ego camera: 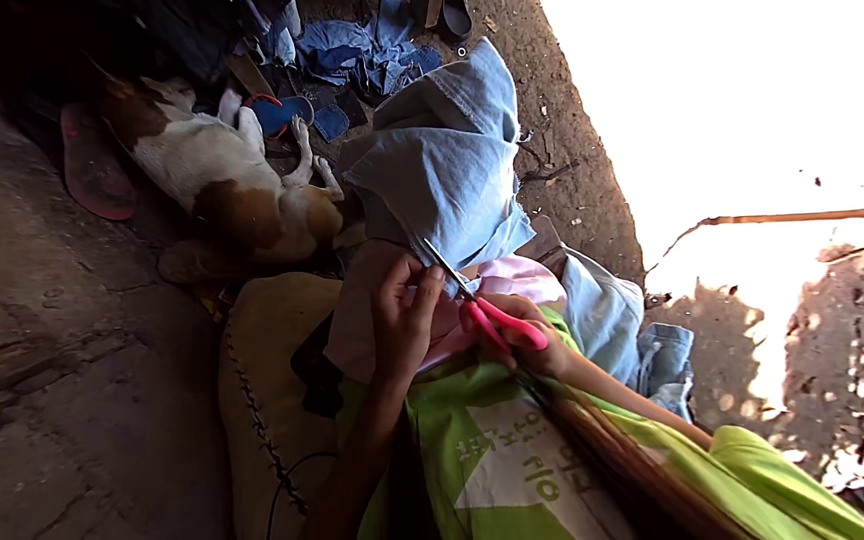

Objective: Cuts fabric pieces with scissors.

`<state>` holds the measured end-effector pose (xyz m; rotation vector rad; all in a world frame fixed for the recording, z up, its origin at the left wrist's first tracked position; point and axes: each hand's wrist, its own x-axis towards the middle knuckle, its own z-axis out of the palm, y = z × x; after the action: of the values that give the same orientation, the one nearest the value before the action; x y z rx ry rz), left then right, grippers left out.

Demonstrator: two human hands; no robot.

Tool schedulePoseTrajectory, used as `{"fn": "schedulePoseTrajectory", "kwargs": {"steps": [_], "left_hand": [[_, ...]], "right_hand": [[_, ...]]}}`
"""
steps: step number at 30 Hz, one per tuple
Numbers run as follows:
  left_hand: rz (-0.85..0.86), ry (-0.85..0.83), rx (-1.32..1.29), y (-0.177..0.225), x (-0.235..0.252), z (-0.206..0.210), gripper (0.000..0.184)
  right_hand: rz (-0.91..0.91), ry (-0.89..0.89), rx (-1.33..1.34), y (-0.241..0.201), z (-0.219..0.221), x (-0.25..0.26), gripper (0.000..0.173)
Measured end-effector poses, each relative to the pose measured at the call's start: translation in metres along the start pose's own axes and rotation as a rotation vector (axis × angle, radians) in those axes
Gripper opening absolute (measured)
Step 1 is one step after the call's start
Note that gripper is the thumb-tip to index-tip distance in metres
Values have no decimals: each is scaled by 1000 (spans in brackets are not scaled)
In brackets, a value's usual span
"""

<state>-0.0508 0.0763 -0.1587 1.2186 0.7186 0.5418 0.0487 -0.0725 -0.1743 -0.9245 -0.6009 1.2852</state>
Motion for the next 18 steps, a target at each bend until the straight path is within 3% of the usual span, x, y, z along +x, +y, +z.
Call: {"fn": "schedulePoseTrajectory", "kwargs": {"steps": [12,18], "left_hand": [[-14,4,-29,3,2,4,23],[-15,14,-45,2,-1,3,22]], "right_hand": [[-26,-12,2,0,0,1,42],[48,-20,20,-6,3,10,40]]}}
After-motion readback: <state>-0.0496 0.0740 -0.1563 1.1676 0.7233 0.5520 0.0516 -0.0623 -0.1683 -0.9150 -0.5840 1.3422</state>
